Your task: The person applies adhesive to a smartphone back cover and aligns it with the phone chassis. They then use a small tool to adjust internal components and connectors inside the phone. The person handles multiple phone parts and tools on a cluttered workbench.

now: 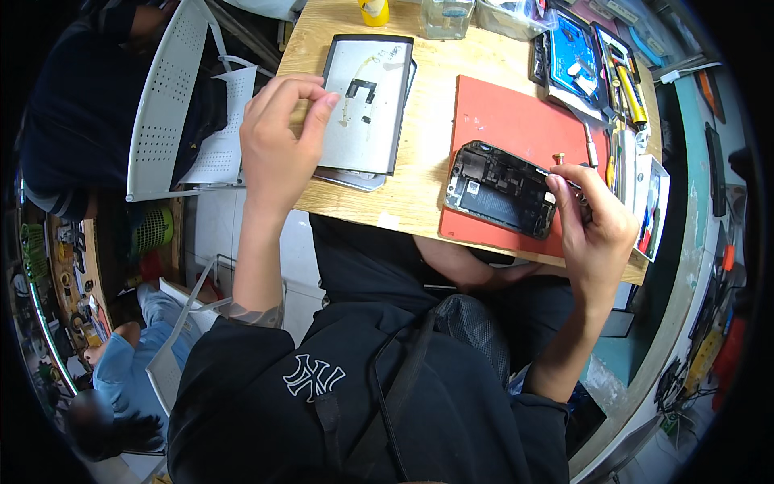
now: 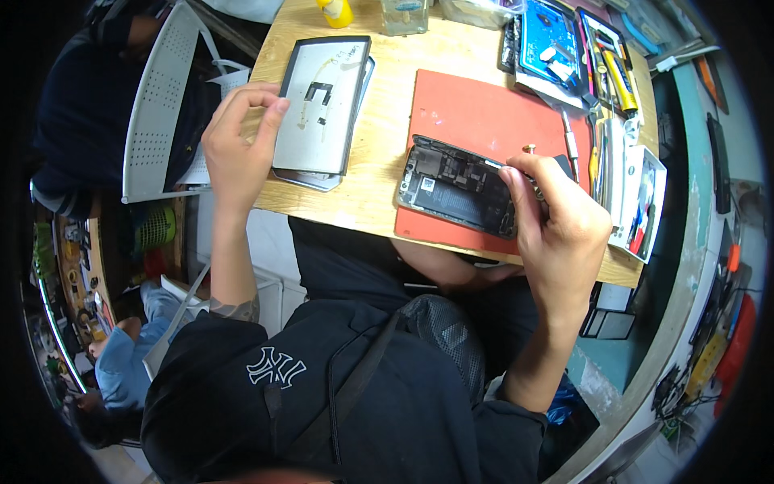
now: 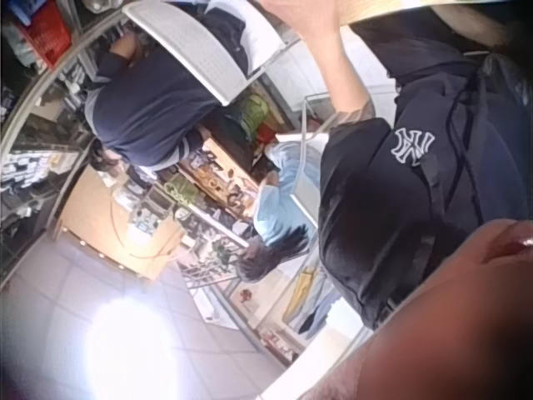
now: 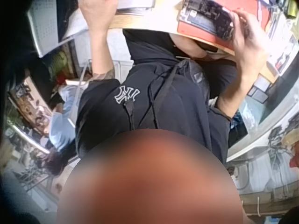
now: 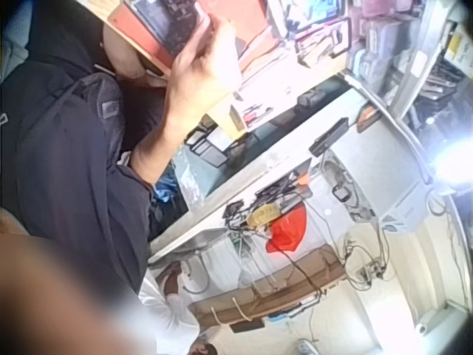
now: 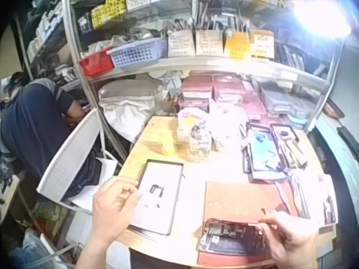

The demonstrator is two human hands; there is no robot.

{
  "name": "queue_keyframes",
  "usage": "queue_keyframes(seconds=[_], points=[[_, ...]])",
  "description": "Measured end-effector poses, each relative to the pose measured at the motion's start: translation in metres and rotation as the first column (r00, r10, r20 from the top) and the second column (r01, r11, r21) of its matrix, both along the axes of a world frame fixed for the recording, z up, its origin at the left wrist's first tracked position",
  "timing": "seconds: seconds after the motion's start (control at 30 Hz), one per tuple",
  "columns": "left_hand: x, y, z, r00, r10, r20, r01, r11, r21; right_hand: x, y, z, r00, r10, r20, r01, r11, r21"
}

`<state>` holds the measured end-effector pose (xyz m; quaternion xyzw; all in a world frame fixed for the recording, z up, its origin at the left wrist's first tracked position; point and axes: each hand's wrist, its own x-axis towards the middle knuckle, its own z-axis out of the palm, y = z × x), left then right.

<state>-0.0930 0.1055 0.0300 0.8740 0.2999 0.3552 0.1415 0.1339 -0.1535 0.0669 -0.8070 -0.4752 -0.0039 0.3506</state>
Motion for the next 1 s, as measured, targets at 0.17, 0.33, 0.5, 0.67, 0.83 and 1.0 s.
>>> queue_keyframes(seconds=[0.17,0.33,0.5,0.67,0.83,1.0], points=[[-0.006,0.007,0.001,0.998,0.034,0.049,-0.027,0.989,-0.147,0.0,0.002,0.0,1.0,-0.005,0.02,0.005,1.0,0.0],[-0.003,0.007,0.005,0.991,0.042,0.128,-0.003,0.959,-0.285,0.001,0.005,0.0,1.0,-0.014,0.026,0.013,1.0,0.014],[0.032,0.002,0.014,0.932,-0.25,0.263,0.319,0.909,-0.269,0.003,0.007,-0.002,0.996,-0.021,0.086,0.023,1.0,-0.02],[0.079,-0.018,0.027,0.726,-0.663,0.183,0.672,0.627,-0.395,0.004,0.006,-0.004,0.994,-0.032,0.108,0.034,0.999,-0.025],[0.119,-0.03,0.02,0.619,-0.765,0.178,0.709,0.447,-0.546,0.004,0.009,-0.001,0.991,-0.027,0.127,0.032,0.999,-0.034],[0.119,-0.028,0.006,0.637,-0.752,0.171,0.656,0.412,-0.632,-0.005,-0.006,0.004,0.99,-0.137,0.031,0.136,0.99,0.023]])
